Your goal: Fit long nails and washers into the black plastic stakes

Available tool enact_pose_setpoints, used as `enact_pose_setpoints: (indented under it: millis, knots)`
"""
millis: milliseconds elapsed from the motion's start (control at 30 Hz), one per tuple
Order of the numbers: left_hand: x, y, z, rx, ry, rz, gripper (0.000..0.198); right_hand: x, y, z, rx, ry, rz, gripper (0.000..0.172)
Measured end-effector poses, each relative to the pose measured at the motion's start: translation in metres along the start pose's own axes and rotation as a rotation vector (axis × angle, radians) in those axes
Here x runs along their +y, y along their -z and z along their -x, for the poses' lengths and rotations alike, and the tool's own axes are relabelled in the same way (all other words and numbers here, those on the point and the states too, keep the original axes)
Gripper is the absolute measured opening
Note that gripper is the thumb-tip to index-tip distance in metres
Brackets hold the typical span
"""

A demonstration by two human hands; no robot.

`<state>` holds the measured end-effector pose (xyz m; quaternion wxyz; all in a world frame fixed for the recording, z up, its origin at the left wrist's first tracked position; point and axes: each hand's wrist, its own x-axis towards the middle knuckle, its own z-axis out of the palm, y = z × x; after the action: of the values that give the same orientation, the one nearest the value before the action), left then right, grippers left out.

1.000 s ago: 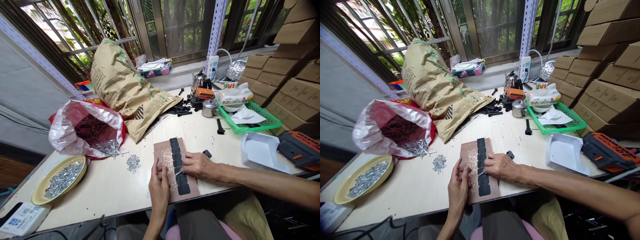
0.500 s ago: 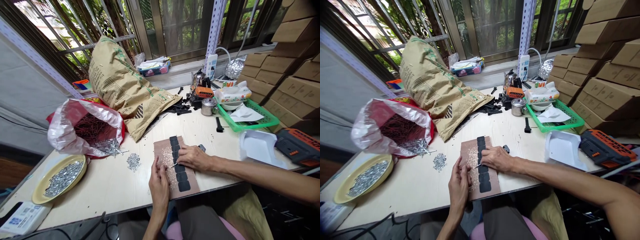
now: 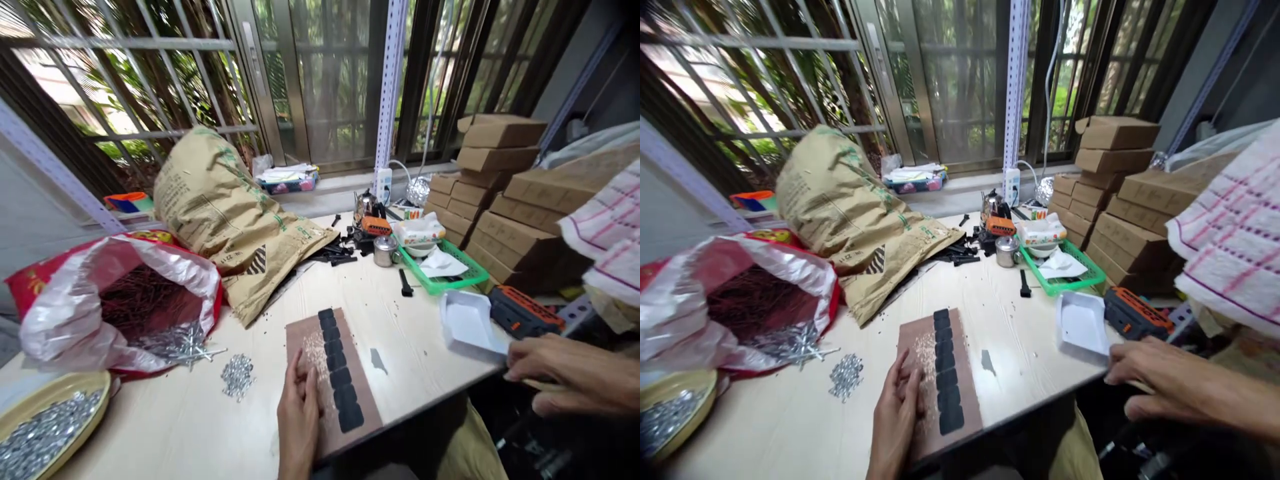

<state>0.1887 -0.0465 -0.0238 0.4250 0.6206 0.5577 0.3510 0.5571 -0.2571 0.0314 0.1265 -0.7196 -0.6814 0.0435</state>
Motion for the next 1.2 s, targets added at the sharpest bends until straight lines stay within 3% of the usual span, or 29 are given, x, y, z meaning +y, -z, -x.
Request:
enact_pose_setpoints:
  millis: [100,267,367,467,600,767,933,1067,1200]
  knots:
    - [0.002,-0.004,-0.027,0.007,-0.130,-0.065,0.056,-0.008,0.003,-0.041,-0.230,0.115,-0.116,0.028]
    - [0.005,-0.020,-0.075,-0.019,-0.337,-0.340,0.053,-0.064,-0.023,-0.194,-0.114,0.243,-0.127,0.026]
    - [-0.004,-0.029,-0.092,-0.057,-0.346,-0.472,0.054,-0.073,-0.057,-0.290,-0.022,0.131,-0.048,0.032]
    - [-0.021,-0.034,-0.100,-0.043,-0.293,-0.498,0.056,-0.067,-0.091,-0.366,-0.019,0.075,-0.052,0.059]
    - [-0.043,-0.039,-0.110,0.001,-0.343,-0.540,0.055,-0.067,-0.129,-0.431,-0.049,-0.040,-0.078,0.101]
    - [-0.058,-0.047,-0.119,0.040,-0.370,-0.658,0.056,-0.083,-0.154,-0.475,-0.037,-0.234,-0.093,0.106]
    - [-0.060,-0.048,-0.122,0.015,-0.388,-0.758,0.057,-0.096,-0.158,-0.494,0.007,-0.289,-0.078,0.097]
    - [-0.058,-0.046,-0.119,0.006,-0.409,-0.701,0.057,-0.108,-0.157,-0.487,0.047,-0.232,-0.052,0.071]
    - [-0.046,-0.043,-0.111,0.004,-0.411,-0.641,0.055,-0.122,-0.157,-0.453,0.045,-0.094,-0.024,0.059]
